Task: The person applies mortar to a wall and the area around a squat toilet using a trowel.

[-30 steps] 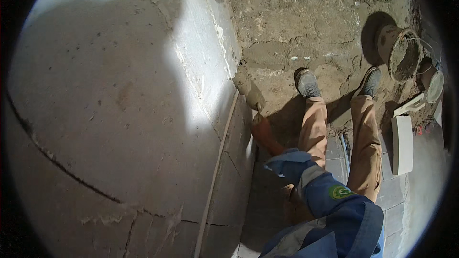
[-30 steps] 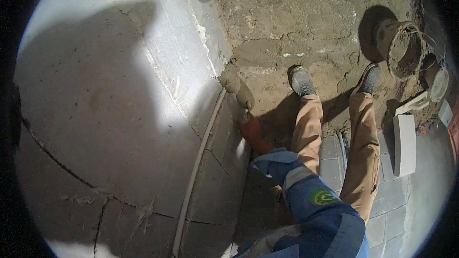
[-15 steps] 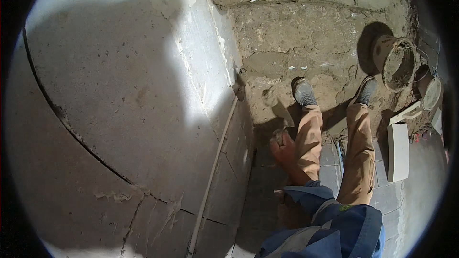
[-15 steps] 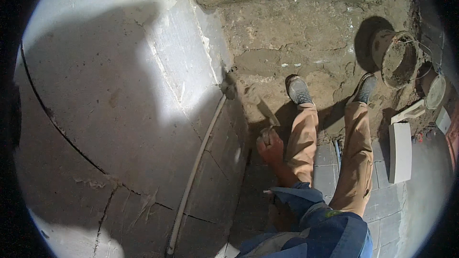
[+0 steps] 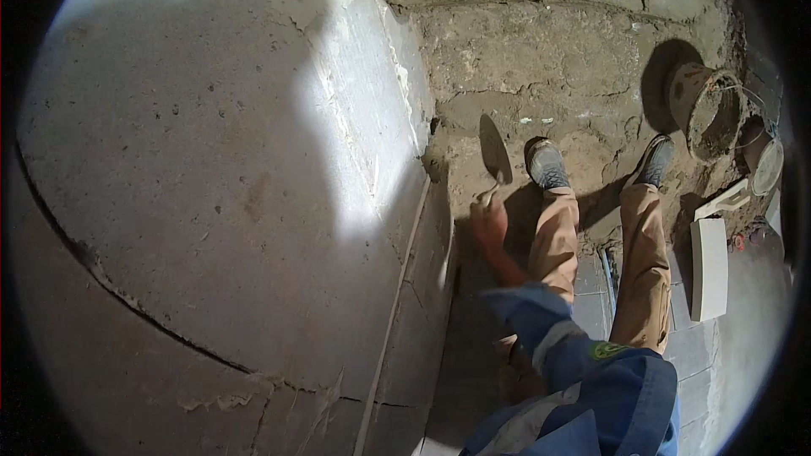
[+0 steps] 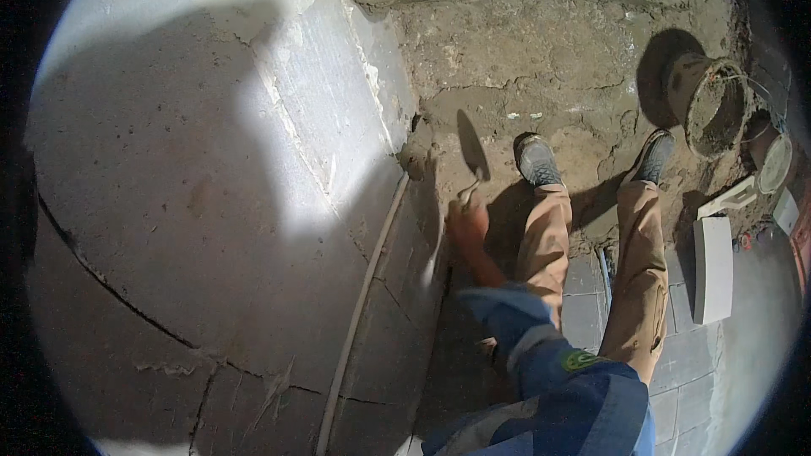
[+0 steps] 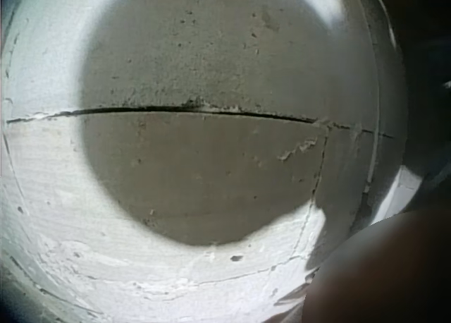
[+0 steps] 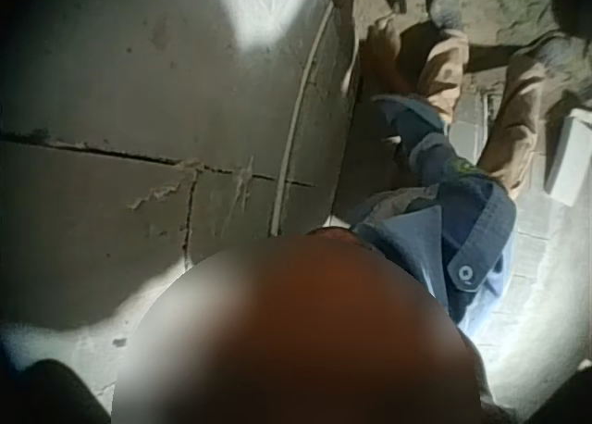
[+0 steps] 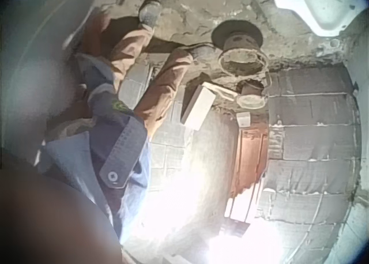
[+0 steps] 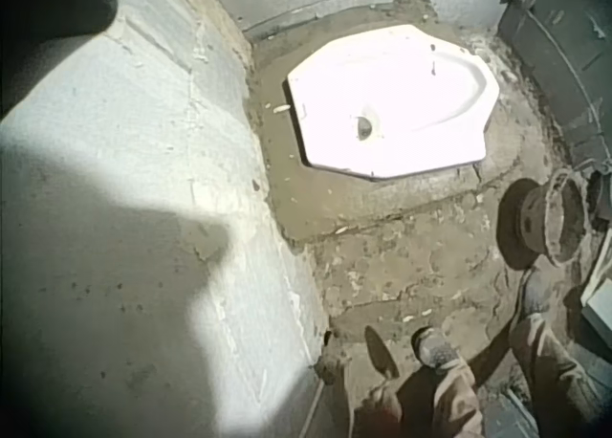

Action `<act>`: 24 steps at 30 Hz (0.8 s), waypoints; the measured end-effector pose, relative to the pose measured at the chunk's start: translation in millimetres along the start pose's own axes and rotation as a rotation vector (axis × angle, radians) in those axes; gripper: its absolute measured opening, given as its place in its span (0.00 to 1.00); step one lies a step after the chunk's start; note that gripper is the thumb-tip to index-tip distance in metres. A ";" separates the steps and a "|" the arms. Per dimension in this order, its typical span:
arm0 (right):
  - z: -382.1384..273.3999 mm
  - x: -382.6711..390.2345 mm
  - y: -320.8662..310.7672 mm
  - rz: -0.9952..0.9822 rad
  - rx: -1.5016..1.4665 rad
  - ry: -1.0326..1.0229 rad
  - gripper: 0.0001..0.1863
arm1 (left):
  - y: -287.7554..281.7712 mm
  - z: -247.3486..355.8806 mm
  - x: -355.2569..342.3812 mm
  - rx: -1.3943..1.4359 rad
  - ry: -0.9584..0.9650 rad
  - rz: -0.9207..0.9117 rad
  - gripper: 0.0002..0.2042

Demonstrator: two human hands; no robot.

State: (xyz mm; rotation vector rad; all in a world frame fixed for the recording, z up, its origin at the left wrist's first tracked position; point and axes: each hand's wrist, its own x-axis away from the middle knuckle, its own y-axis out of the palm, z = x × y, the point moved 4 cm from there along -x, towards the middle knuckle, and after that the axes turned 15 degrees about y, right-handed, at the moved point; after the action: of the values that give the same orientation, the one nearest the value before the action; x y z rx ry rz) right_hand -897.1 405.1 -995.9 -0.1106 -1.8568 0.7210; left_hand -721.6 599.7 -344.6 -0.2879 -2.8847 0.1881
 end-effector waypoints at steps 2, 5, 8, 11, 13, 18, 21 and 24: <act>21.8 -47.1 22.2 -0.121 -0.204 0.265 0.18 | -1.9 6.5 0.9 -0.002 -0.005 -0.001 0.45; 25.1 -83.3 54.7 0.149 -0.115 -0.036 0.19 | -0.9 15.2 -8.4 -0.011 0.026 0.023 0.45; 37.3 -99.7 102.1 -0.217 -0.201 0.131 0.20 | 5.9 18.7 -22.6 -0.016 0.074 0.059 0.45; 36.4 -92.8 118.9 -0.320 -0.327 0.127 0.21 | 12.8 20.1 -25.4 -0.001 0.089 0.069 0.45; 34.1 -81.6 120.4 -0.391 -0.442 0.117 0.21 | 13.1 19.8 -19.9 0.006 0.084 0.061 0.45; 36.5 -36.6 105.7 -0.319 -0.261 0.215 0.24 | -1.7 10.6 -4.6 0.014 0.051 0.044 0.45; 28.2 3.5 92.1 -0.328 -0.125 0.244 0.29 | -13.7 -1.6 -6.8 0.014 0.032 0.068 0.45; 17.0 50.5 72.0 -0.491 -0.151 0.303 0.37 | -23.8 -13.3 -10.6 0.027 0.017 0.086 0.45</act>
State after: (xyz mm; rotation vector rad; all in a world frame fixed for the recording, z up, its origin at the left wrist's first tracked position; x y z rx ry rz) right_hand -951.0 476.5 -996.2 0.1312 -1.5567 0.2090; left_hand -712.5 575.7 -330.6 -0.4066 -2.8528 0.2377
